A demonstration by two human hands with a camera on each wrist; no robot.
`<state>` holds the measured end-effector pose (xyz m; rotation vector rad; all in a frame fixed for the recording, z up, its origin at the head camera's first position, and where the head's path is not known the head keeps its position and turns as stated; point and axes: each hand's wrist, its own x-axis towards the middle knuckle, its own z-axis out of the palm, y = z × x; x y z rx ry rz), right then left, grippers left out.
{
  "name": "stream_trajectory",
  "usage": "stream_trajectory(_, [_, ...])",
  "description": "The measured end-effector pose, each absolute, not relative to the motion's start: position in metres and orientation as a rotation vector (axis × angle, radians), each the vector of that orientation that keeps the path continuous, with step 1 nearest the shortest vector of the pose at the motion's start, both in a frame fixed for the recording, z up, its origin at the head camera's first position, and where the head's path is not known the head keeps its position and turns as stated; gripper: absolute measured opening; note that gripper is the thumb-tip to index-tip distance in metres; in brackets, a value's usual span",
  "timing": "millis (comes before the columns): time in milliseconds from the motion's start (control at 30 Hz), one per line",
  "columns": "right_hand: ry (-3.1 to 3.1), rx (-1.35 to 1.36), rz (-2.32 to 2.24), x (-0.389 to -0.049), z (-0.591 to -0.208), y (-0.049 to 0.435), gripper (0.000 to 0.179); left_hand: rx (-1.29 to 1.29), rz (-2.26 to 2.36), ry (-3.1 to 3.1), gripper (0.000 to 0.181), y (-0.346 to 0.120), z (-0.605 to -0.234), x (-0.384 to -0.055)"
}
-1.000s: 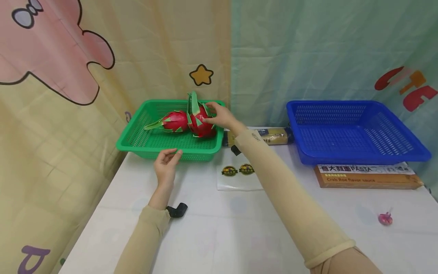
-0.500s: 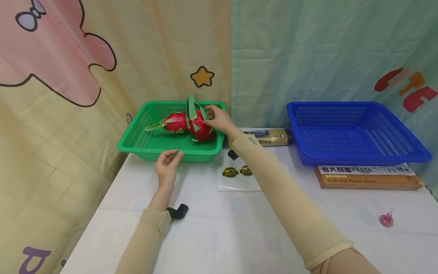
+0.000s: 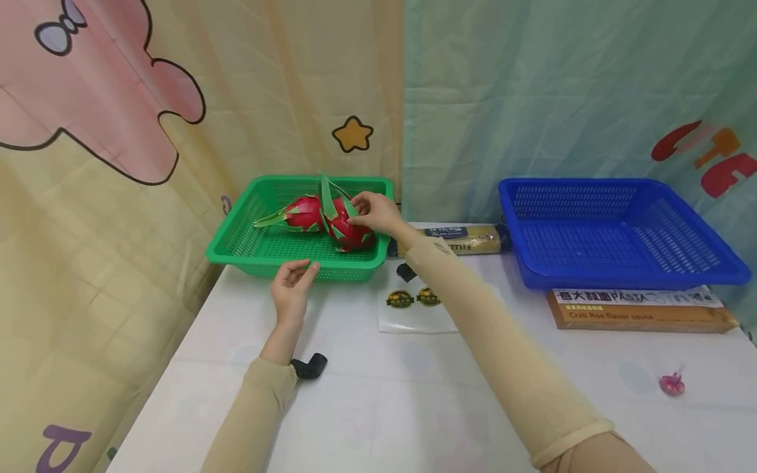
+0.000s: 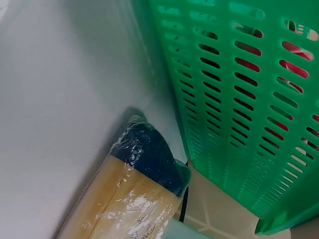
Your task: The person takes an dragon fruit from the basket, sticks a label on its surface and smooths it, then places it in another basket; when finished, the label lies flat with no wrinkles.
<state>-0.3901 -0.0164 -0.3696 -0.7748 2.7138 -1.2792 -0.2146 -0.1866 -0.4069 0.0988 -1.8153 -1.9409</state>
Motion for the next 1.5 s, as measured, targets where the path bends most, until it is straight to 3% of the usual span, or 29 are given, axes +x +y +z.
stream_trajectory(367, [2.554, -1.0, -1.413, -0.37, -0.365, -0.011, 0.032, 0.094, -1.962, -1.78, 0.026, -0.194, -0.428, -0.225])
stream_trajectory(667, [2.4, -1.048, -1.705, -0.34, -0.309, 0.006, 0.032, 0.078, -1.92, -1.769, 0.02, -0.194, -0.431, -0.23])
stream_trajectory(933, [2.292, -1.069, -1.751, -0.292, -0.269, 0.061, 0.031, 0.072, -1.95, -1.742, 0.016, -0.194, -0.43, -0.229])
stream_trajectory(1167, [2.314, -1.11, -1.572, -0.246, -0.272, 0.114, 0.032, 0.106, -1.949, -1.786, 0.027, -0.193, -0.429, -0.228])
stream_trajectory(1500, [2.339, -1.268, -1.206, -0.187, -0.313, 0.152, 0.025, 0.175, -1.923, -1.835, 0.03, -0.179, -0.414, -0.213])
